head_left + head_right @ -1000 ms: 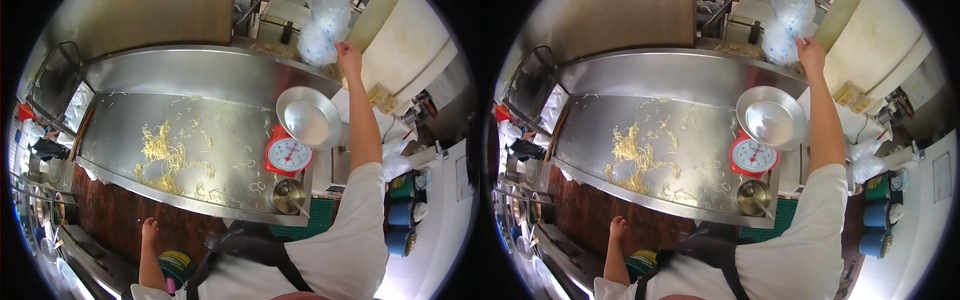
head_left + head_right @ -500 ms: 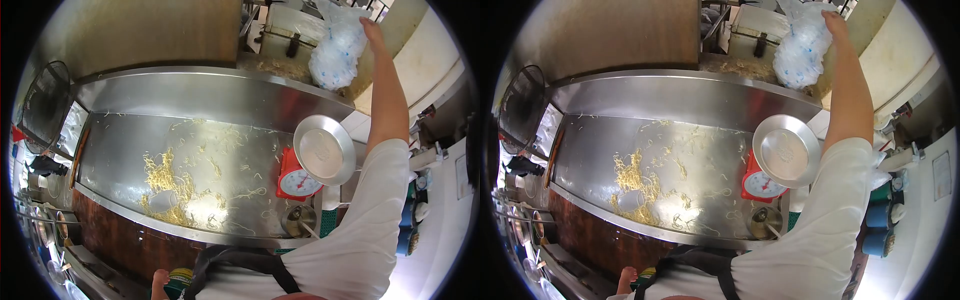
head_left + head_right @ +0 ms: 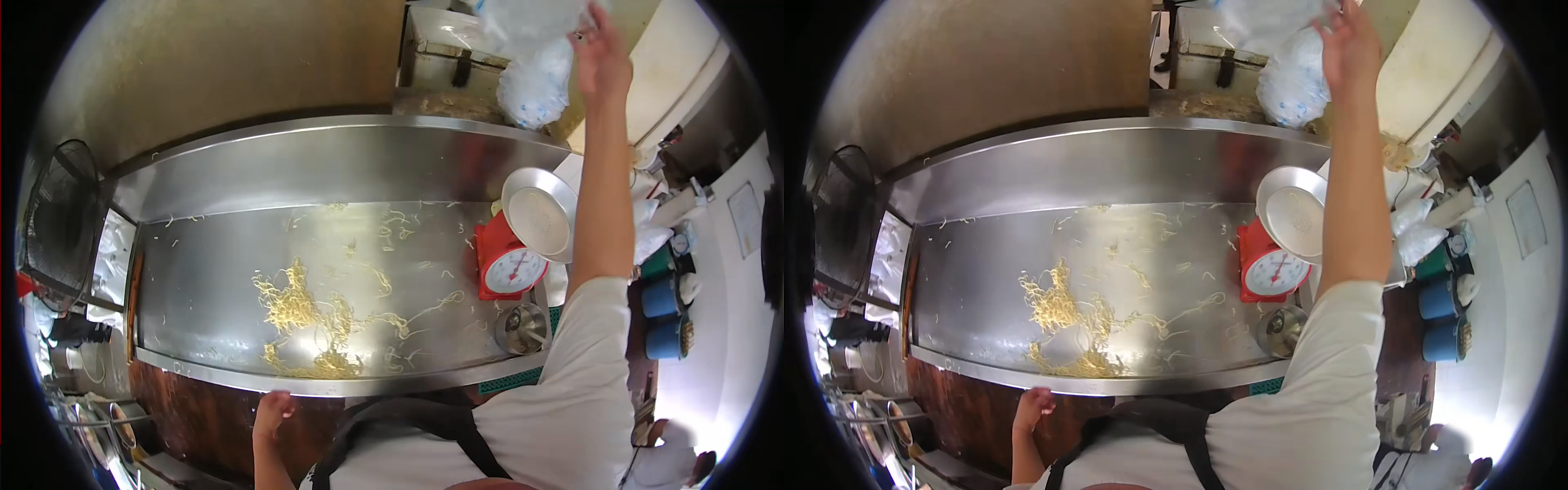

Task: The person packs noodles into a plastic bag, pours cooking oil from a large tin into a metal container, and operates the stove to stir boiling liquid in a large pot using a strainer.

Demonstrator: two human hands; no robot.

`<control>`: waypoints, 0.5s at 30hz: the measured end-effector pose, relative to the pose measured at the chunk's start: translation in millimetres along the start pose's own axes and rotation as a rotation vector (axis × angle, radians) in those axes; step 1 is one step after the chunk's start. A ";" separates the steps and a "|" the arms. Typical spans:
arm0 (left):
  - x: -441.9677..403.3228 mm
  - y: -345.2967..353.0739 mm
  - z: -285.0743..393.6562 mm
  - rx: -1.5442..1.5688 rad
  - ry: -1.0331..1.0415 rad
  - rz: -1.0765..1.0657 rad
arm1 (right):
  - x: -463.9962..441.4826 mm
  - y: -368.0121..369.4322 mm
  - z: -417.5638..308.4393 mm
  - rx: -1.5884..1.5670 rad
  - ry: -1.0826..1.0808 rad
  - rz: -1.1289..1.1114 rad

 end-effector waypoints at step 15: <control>53.1 122.5 360.5 0.227 0.794 -0.755 | 361.3 153.5 -29.3 -0.021 0.635 -0.095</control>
Point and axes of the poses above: each hand's wrist, its own x-axis away from the middle knuckle, its own y-axis out of the palm, z = x × y, the point moved 1 cm from there along -x, towards the middle knuckle, and after that the axes turned 12 degrees about -y, right-handed, at the moved point
